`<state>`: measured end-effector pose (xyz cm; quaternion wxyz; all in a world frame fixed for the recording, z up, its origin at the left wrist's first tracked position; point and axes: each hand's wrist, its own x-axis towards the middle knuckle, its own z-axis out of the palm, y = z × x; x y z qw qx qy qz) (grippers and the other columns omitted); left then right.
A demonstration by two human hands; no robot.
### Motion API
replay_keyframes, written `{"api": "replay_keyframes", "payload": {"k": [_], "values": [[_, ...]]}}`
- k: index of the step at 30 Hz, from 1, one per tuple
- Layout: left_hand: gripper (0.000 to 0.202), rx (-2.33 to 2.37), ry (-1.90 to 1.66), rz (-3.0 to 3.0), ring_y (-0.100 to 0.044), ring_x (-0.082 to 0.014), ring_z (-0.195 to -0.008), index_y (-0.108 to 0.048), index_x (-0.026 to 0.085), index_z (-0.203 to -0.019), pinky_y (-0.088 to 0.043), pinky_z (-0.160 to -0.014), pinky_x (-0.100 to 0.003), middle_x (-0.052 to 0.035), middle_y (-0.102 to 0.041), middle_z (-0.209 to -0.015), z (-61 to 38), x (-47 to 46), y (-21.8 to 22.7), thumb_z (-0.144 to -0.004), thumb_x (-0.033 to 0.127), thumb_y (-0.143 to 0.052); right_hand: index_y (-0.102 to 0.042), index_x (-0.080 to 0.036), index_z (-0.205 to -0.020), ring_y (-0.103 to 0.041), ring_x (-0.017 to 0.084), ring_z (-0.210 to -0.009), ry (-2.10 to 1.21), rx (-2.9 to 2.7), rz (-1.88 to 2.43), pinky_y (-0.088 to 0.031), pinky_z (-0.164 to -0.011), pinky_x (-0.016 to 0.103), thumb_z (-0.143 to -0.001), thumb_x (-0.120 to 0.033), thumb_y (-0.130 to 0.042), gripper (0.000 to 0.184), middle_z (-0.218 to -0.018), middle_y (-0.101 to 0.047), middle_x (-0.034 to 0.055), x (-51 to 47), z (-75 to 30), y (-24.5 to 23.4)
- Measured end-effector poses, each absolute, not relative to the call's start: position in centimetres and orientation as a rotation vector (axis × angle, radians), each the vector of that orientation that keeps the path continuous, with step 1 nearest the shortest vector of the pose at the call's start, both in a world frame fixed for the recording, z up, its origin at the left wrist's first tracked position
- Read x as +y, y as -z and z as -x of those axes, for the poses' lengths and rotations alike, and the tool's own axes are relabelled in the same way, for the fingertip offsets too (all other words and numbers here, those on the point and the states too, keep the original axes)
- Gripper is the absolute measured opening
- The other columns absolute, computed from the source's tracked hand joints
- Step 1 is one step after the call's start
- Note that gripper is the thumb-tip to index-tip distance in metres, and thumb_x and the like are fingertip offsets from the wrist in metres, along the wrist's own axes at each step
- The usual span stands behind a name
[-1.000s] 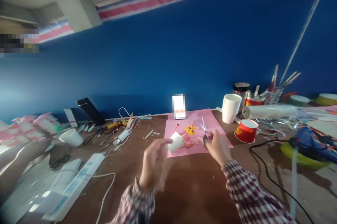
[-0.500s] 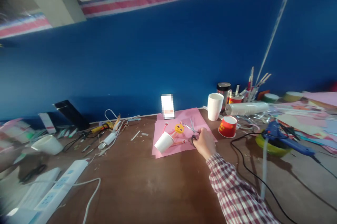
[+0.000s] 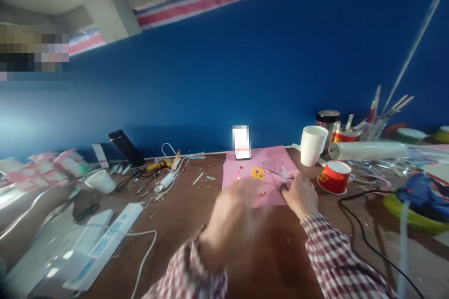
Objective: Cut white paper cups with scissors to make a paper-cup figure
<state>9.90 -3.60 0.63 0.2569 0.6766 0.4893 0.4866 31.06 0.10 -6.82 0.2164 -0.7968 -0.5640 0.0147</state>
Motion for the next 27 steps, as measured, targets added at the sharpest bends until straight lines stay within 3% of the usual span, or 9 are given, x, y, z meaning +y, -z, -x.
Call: {"api": "replay_keyframes", "payload": {"k": [1, 4, 8, 12, 16, 19, 27], "values": [[0.043, 1.396, -1.261, -1.896, -0.049, -0.0318, -0.103, -0.058, 0.017, -0.095, -0.04, -0.082, -0.039, -0.0147, -0.06, -0.096, -9.7, -3.3, -0.9, -0.065, 0.046, -0.067, -0.05, -0.012, -0.107, -0.055, 0.032, -0.094, -0.027, -1.561, 2.229, -0.042, -0.072, 0.036, -0.072, -0.038, -0.053, 0.043, -0.102, -0.058, 0.018, 0.0, -31.0, 6.7], [0.059, 1.872, -0.587, -2.254, -0.052, -0.0319, -0.098, -0.053, 0.012, -0.097, -0.042, -0.078, -0.038, -0.0159, -0.06, -0.095, -8.8, -1.9, -0.9, -0.059, 0.055, -0.067, -0.05, -0.013, -0.107, -0.056, 0.031, -0.094, 0.003, -1.567, 2.286, -0.042, -0.07, 0.036, -0.077, -0.04, -0.048, 0.04, -0.1, -0.058, 0.0169, -0.1, -30.8, 6.3], [0.045, 1.793, -0.175, -2.296, -0.06, -0.024, -0.08, -0.057, 0.015, -0.089, -0.043, -0.064, -0.028, -0.0086, -0.064, -0.084, -7.3, -0.1, 0.1, -0.061, 0.049, -0.066, -0.048, -0.015, -0.107, -0.058, 0.03, -0.091, 0.004, -1.603, 2.307, -0.042, -0.067, 0.036, -0.079, -0.039, -0.045, 0.037, -0.099, -0.059, 0.015, -0.3, -30.8, 5.9], [0.03, 1.685, -0.384, -2.24, -0.061, -0.0193, -0.071, -0.062, 0.017, -0.078, -0.041, -0.059, -0.025, -0.0049, -0.065, -0.075, -4.5, 1.3, 0.5, -0.065, 0.044, -0.063, -0.043, -0.017, -0.111, -0.06, 0.028, -0.085, -0.019, -1.632, 2.315, -0.042, -0.061, 0.034, -0.079, -0.041, -0.043, 0.04, -0.095, -0.062, 0.0127, -0.9, -31.1, 5.5], [0.038, 1.692, -0.844, -1.968, -0.061, -0.0178, -0.073, -0.061, 0.015, -0.094, -0.043, -0.063, -0.025, -0.0062, -0.066, -0.084, -1.2, 4.0, 0.8, -0.067, 0.042, -0.063, -0.039, -0.017, -0.115, -0.061, 0.028, -0.082, 0.038, -1.713, 2.32, -0.04, -0.058, 0.033, -0.08, -0.042, -0.043, 0.043, -0.091, -0.064, 0.0118, -2.0, -30.7, 4.8], [0.04, 1.885, -1.102, -1.723, -0.061, -0.0184, -0.078, -0.059, 0.016, -0.096, -0.045, -0.067, -0.027, -0.0064, -0.066, -0.087, 0.2, 6.9, 1.6, -0.066, 0.041, -0.066, -0.04, -0.018, -0.115, -0.062, 0.028, -0.08, 0.062, -1.791, 2.314, -0.039, -0.057, 0.032, -0.082, -0.041, -0.04, 0.04, -0.089, -0.064, 0.0121, -2.6, -30.0, 4.5], [0.04, 2.091, -1.206, -1.452, -0.061, -0.0196, -0.078, -0.054, 0.014, -0.091, -0.046, -0.067, -0.029, -0.0081, -0.064, -0.088, 0.1, 12.1, 4.4, -0.064, 0.04, -0.068, -0.047, -0.021, -0.104, -0.062, 0.026, -0.078, 0.156, -1.899, 2.244, -0.038, -0.058, 0.029, -0.082, -0.044, -0.043, 0.031, -0.083, -0.064, 0.0089, -2.7, -29.8, 5.1]]}}
